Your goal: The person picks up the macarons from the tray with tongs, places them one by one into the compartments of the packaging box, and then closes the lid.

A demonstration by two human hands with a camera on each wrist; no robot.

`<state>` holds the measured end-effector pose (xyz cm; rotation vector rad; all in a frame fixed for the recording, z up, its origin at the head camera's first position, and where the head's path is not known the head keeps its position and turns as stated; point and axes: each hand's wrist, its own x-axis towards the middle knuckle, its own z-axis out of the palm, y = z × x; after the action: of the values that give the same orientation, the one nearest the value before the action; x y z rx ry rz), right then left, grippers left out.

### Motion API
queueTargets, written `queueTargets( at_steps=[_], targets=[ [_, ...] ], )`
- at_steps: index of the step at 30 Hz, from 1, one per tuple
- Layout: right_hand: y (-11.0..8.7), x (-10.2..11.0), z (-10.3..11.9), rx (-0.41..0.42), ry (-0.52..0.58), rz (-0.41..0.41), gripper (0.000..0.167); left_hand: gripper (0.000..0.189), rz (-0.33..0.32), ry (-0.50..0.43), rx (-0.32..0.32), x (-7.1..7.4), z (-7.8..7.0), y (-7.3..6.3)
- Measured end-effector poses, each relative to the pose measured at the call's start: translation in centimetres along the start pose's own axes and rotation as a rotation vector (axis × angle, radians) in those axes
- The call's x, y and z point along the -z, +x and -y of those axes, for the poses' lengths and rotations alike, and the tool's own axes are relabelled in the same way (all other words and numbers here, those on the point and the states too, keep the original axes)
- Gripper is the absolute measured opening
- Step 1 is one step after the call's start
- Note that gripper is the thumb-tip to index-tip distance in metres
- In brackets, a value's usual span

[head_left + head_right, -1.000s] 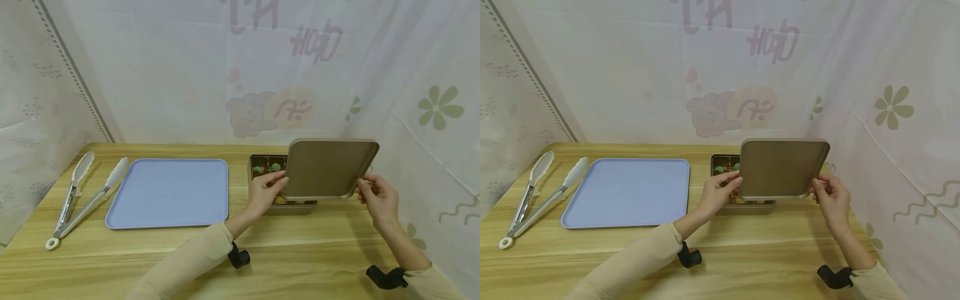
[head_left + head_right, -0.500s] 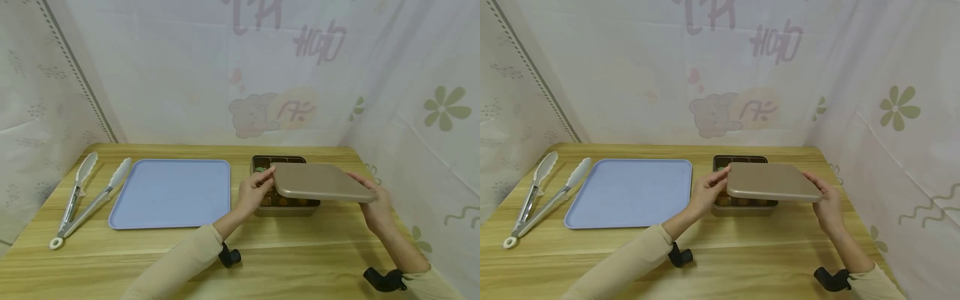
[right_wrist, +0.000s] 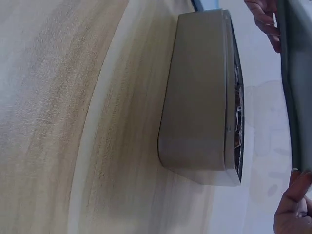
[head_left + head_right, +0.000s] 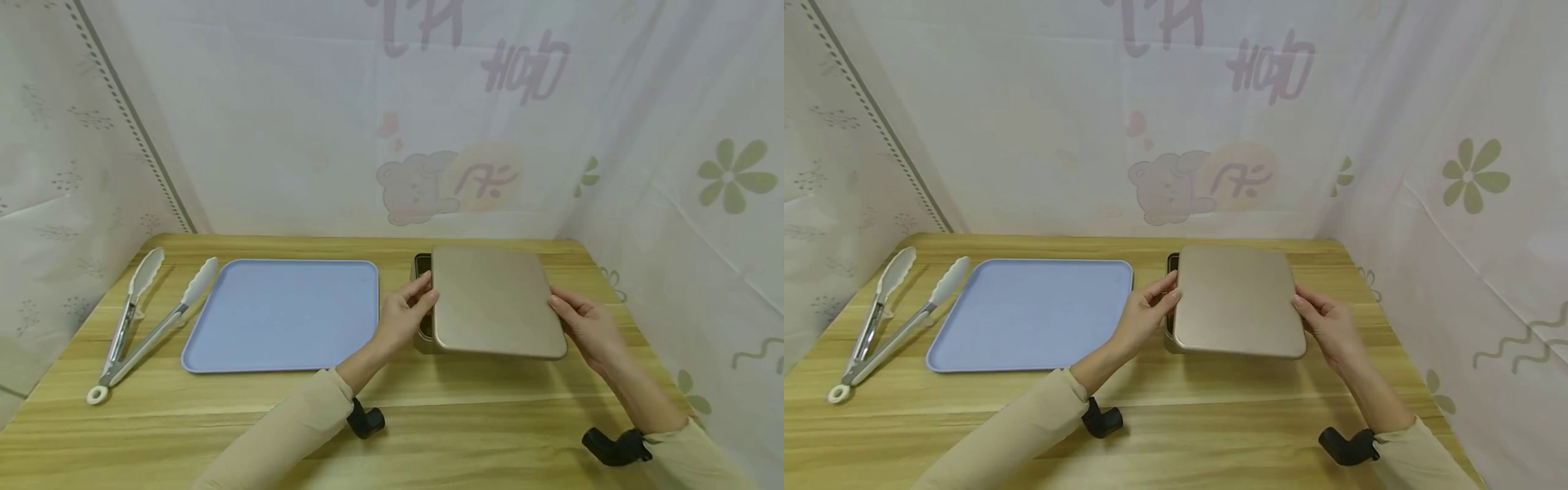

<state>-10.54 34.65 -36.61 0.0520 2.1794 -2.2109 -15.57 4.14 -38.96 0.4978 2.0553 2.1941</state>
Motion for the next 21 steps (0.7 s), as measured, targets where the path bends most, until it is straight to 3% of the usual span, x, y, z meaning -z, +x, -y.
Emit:
queueTargets(
  at_steps=[4, 11, 21],
  targets=[
    [0.7, -0.7, -0.1, 0.011, -0.147, -0.033, 0.065, 0.052, -0.026, 0.008, 0.041, 0.2, 0.3, 0.3],
    [2.3, -1.9, -0.6, 0.069, -0.526, -0.103, 0.061, 0.061, -0.021, 0.009, 0.117, 0.6, 0.3, 1.2],
    [4.0, -2.7, -1.7, 0.098, -0.625, -0.1, 0.061, 0.067, -0.024, 0.095, 0.14, 0.8, 1.1, 2.3]
  ],
)
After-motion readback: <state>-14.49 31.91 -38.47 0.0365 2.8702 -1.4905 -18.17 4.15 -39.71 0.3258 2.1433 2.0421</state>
